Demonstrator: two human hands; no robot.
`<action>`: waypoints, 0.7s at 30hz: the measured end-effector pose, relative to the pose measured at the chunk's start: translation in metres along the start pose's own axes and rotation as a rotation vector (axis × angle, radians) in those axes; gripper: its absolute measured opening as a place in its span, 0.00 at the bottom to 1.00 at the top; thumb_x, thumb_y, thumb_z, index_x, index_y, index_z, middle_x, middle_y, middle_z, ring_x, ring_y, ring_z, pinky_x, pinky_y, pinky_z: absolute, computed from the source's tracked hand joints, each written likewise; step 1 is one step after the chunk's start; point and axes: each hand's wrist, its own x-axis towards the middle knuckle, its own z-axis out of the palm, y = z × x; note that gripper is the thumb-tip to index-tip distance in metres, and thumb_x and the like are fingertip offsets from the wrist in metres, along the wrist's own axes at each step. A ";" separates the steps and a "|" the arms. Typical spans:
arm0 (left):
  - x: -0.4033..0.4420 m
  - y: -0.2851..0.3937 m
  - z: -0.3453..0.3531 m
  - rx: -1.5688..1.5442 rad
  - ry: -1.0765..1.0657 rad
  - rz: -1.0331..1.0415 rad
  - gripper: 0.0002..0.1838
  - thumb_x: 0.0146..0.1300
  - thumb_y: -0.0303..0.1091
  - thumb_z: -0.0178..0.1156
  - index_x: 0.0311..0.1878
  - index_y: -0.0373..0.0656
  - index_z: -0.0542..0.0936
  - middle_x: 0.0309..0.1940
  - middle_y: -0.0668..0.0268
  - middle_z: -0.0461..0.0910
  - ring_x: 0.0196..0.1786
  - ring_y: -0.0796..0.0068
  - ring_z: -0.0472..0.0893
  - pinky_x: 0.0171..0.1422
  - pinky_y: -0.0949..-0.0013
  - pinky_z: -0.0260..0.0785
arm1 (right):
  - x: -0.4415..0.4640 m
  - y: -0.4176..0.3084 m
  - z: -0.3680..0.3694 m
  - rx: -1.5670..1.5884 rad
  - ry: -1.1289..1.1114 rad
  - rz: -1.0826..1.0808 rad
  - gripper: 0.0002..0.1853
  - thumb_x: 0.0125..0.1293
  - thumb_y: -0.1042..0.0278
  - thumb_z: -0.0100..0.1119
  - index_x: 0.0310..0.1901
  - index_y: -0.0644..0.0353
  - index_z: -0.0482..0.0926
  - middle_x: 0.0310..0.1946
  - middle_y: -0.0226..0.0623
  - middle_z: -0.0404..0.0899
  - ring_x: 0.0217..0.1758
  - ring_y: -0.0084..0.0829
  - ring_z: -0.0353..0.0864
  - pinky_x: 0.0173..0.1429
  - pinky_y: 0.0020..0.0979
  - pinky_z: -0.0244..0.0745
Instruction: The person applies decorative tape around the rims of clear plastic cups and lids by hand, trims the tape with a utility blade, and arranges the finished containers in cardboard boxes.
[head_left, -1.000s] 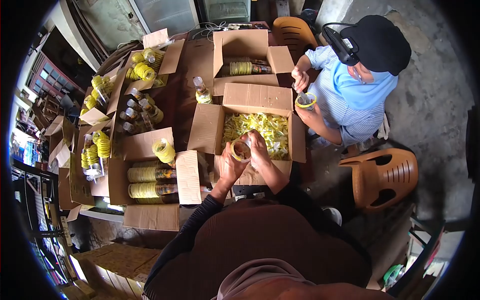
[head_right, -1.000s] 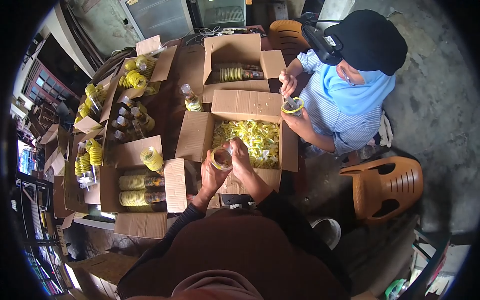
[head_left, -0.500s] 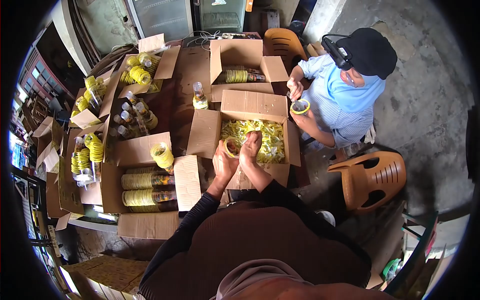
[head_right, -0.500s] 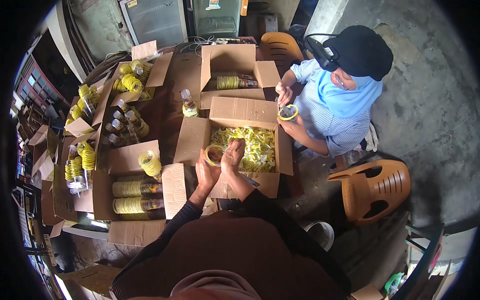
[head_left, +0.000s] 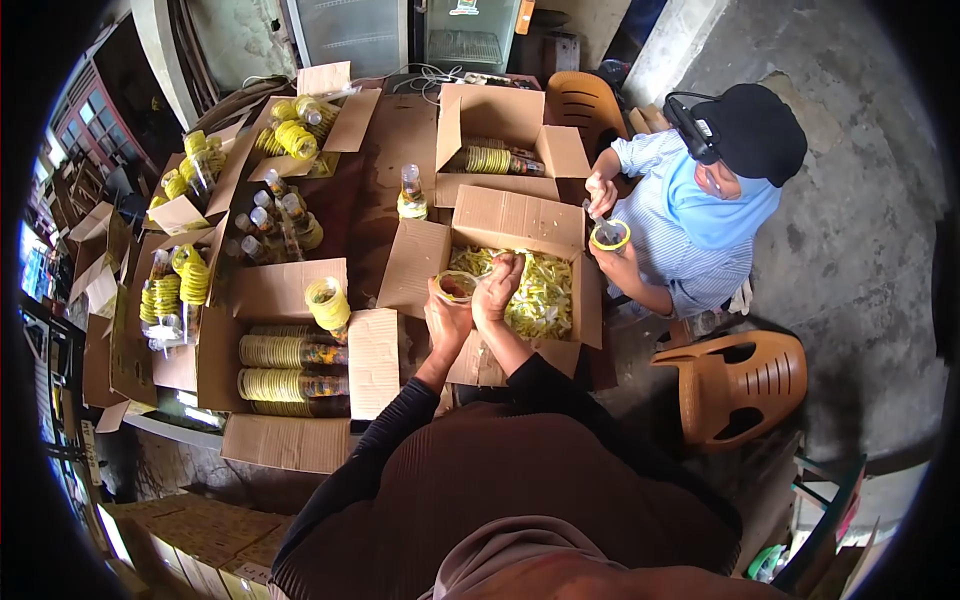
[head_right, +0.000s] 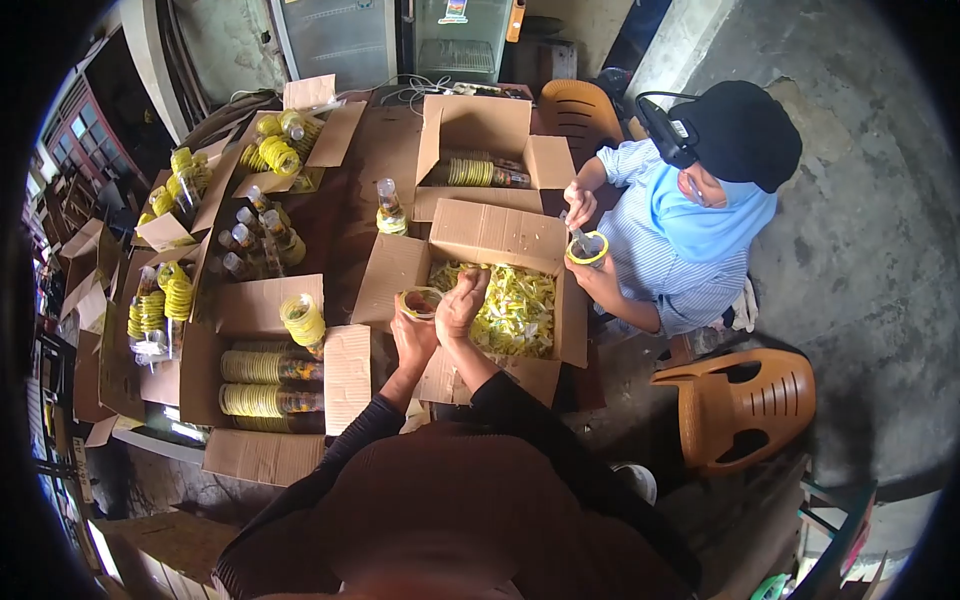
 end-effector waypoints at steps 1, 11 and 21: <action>0.002 -0.004 0.001 -0.013 0.011 0.027 0.23 0.47 0.33 0.71 0.45 0.36 0.72 0.32 0.50 0.82 0.36 0.49 0.83 0.40 0.56 0.74 | -0.002 -0.003 -0.002 0.054 -0.030 0.015 0.04 0.65 0.72 0.38 0.33 0.61 0.62 0.31 0.34 0.60 0.36 0.31 0.63 0.46 0.31 0.64; 0.024 -0.049 -0.044 -0.195 -0.366 0.021 0.25 0.47 0.30 0.71 0.48 0.38 0.73 0.39 0.60 0.81 0.41 0.67 0.81 0.49 0.67 0.73 | 0.041 -0.042 -0.040 -0.192 -0.538 -0.210 0.09 0.63 0.77 0.60 0.39 0.63 0.69 0.33 0.38 0.71 0.30 0.30 0.72 0.34 0.30 0.71; 0.009 -0.020 -0.034 -0.517 -0.489 -0.090 0.31 0.45 0.26 0.75 0.50 0.41 0.67 0.44 0.66 0.75 0.49 0.77 0.76 0.54 0.70 0.72 | 0.046 0.036 -0.090 -0.466 -0.862 -0.074 0.12 0.56 0.77 0.65 0.41 0.63 0.75 0.39 0.43 0.78 0.42 0.40 0.81 0.47 0.35 0.76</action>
